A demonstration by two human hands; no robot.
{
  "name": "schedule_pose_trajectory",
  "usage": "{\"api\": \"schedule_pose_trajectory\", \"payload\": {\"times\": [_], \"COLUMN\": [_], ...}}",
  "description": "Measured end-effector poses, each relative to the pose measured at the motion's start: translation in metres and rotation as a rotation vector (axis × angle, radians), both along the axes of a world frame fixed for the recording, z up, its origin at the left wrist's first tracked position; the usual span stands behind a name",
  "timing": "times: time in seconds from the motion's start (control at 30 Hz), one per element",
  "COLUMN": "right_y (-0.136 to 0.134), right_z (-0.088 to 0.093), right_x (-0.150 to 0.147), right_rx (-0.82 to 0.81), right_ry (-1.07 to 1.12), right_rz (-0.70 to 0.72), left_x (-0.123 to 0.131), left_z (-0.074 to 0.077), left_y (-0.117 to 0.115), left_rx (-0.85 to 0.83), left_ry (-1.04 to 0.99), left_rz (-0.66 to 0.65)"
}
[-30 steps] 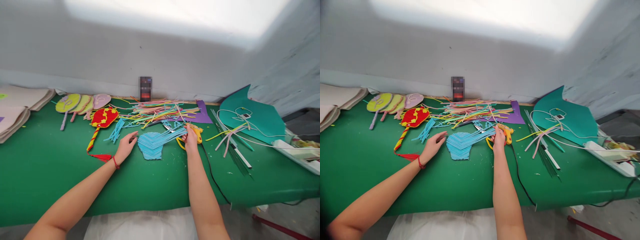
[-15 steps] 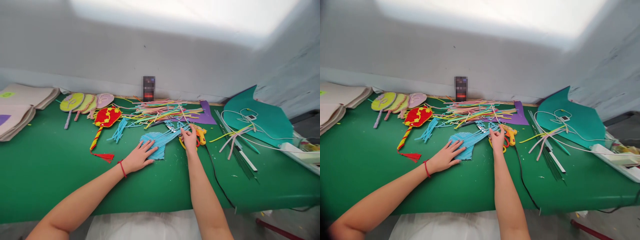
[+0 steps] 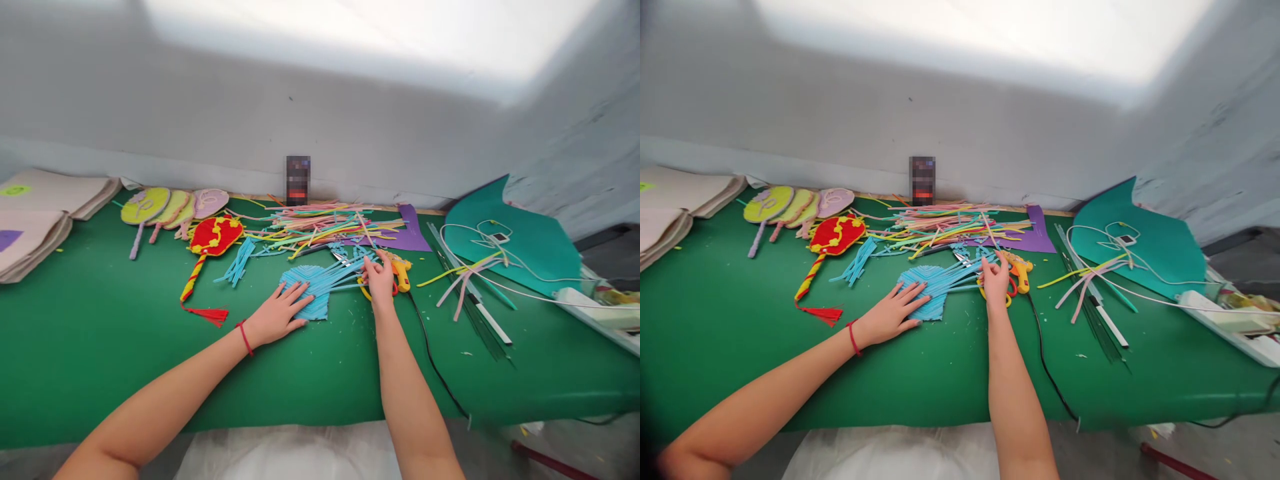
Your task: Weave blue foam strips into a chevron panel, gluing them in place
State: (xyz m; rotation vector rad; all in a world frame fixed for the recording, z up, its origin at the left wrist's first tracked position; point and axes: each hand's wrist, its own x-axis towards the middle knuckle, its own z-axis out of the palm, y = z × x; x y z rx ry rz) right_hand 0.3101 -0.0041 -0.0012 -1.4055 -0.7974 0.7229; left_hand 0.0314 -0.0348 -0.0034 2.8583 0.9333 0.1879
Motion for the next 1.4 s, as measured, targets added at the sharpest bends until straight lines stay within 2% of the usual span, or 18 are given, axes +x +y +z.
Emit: {"api": "schedule_pose_trajectory", "payload": {"times": [0.33, 0.5, 0.6, 0.9, 1.03, 1.23, 1.3, 1.4], "right_y": [0.001, -0.001, -0.003, -0.006, -0.007, -0.01, -0.012, -0.016], "right_z": [-0.002, 0.001, 0.001, -0.007, -0.014, -0.009, -0.006, -0.007], "right_x": [0.019, 0.032, 0.041, 0.07, 0.08, 0.067, 0.063, 0.064], "right_rx": [0.041, 0.018, 0.055, 0.089, 0.031, -0.177, -0.238, -0.348], "right_ry": [0.01, -0.053, -0.064, -0.104, -0.231, -0.707, -0.815, -0.808], "right_rz": [-0.07, -0.175, -0.191, -0.349, -0.4, -0.273, -0.315, -0.415], "left_x": [0.0, 0.0, -0.001, -0.001, -0.001, -0.001, -0.001, -0.001], "left_z": [0.002, 0.002, 0.001, -0.002, 0.0, 0.001, 0.001, 0.0], "left_y": [0.001, 0.0, 0.0, 0.0, 0.001, 0.001, 0.001, 0.002], "left_rx": [-0.016, -0.014, -0.009, -0.002, -0.011, -0.01, -0.011, -0.009], "left_ry": [0.007, -0.001, -0.016, -0.039, -0.019, -0.013, -0.012, -0.017], "left_rz": [0.003, -0.002, -0.001, 0.003, 0.003, 0.005, 0.004, 0.002]}}
